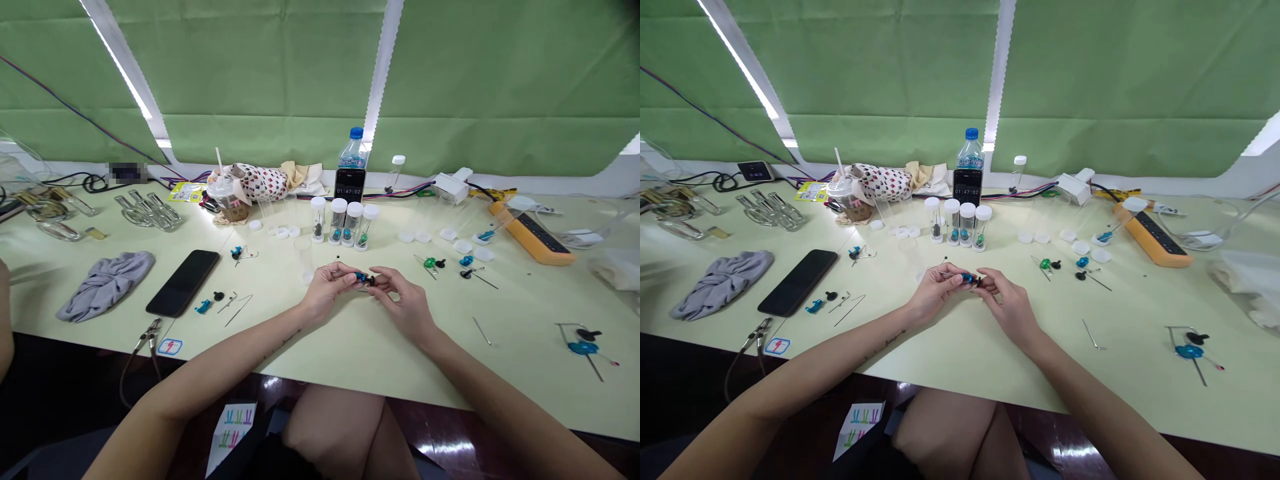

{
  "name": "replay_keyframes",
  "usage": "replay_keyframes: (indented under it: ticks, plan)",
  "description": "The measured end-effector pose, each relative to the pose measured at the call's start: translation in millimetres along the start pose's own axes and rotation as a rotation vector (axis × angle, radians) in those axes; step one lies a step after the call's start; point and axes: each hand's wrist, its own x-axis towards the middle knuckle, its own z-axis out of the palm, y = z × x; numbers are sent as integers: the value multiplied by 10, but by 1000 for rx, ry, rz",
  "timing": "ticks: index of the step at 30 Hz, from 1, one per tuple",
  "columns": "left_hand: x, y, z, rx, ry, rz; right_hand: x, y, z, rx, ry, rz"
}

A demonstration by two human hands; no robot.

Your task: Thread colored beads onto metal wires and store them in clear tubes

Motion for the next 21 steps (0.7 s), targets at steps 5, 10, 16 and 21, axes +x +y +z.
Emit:
replay_keyframes:
  ticks: [5,10,16,21]
  plan:
    - [-4,6,5,1,-2,0,-6,6,14,54,-4,6]
    - [-6,9,12,-4,4,1,-1,16,12,58,-16,-1]
    - [-2,8,10,-7,3,-1,2,22,16,40,-2,4]
    - [-7,18,15,-18,0,0,-1,28,22,48,-11,2]
